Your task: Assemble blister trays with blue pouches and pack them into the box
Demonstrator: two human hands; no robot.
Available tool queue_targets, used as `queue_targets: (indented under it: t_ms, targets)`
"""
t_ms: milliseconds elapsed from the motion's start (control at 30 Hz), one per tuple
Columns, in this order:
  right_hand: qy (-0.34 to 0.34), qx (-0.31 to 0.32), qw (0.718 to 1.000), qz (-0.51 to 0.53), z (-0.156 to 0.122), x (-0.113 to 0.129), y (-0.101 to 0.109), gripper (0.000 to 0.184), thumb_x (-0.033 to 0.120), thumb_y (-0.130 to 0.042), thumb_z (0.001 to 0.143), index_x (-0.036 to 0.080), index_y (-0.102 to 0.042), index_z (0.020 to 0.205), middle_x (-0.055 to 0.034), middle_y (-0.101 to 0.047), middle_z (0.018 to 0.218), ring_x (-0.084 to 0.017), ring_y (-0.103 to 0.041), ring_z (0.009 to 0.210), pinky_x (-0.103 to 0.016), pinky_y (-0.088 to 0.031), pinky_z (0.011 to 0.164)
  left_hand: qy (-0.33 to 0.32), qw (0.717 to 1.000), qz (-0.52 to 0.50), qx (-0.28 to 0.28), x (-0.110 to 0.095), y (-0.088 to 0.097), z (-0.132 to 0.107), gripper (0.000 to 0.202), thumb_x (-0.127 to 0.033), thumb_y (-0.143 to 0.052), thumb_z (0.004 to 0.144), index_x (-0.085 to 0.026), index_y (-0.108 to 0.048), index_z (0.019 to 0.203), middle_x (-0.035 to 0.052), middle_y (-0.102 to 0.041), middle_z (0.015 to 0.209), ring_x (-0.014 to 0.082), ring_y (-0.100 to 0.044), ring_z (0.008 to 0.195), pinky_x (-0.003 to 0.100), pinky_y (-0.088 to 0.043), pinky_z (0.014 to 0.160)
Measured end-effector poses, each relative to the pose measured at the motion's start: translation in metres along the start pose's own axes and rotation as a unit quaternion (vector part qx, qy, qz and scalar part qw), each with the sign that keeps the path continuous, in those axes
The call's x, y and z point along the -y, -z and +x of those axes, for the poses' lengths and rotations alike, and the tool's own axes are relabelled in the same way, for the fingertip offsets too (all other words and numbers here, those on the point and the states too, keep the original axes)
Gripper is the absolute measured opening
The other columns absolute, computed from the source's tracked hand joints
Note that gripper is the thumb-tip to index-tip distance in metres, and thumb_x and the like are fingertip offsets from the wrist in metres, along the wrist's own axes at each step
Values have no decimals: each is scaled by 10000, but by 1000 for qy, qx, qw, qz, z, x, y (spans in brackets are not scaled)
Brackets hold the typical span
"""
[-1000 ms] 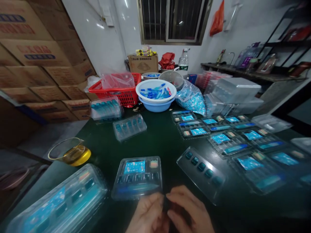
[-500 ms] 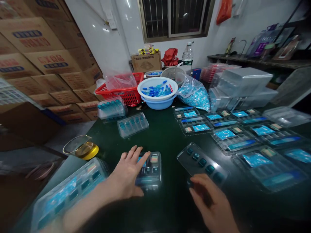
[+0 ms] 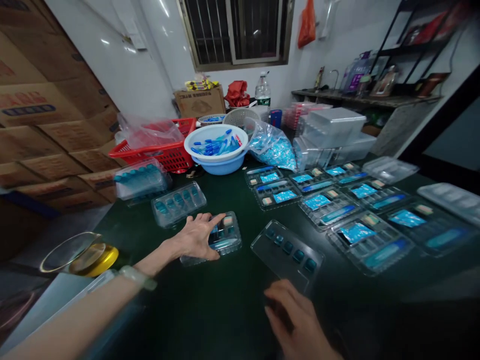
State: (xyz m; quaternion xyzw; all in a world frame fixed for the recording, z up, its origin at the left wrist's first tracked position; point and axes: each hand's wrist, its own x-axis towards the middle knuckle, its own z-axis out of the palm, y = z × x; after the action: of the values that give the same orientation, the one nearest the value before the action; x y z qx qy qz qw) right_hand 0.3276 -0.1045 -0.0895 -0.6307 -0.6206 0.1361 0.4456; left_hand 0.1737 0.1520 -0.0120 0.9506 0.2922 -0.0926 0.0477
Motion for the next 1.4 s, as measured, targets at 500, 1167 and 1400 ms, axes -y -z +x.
queue_targets:
  t_ms: [500,1167,1400]
  targets:
    - [-28,-33,999,4,-7,-1,3,372,77,-568,697,272,-569,1013,-7,-618,993,-148,-603,857,-224,-517,749,-291,954,-74,-3,-101,17,32,214,-234,-670,739,-190,-583,930,61,-511,1105,224,-474,1024,375,-385,890]
    - [-115,-311,937,-105,-1,-55,73,156,188,-560,815,197,-593,967,-54,-569,916,-117,-538,643,-238,-467,550,-337,939,48,-49,-141,-20,-35,243,-15,-357,826,-170,-523,740,58,-536,801,228,-492,771,380,-406,668]
    - [-85,-220,962,-136,10,-62,62,187,190,-483,854,188,-577,1015,-75,-575,952,-152,-587,780,-277,-496,682,-270,951,-67,-138,-126,-42,-72,266,-57,-344,843,-185,-527,699,51,-524,741,203,-474,702,340,-355,622]
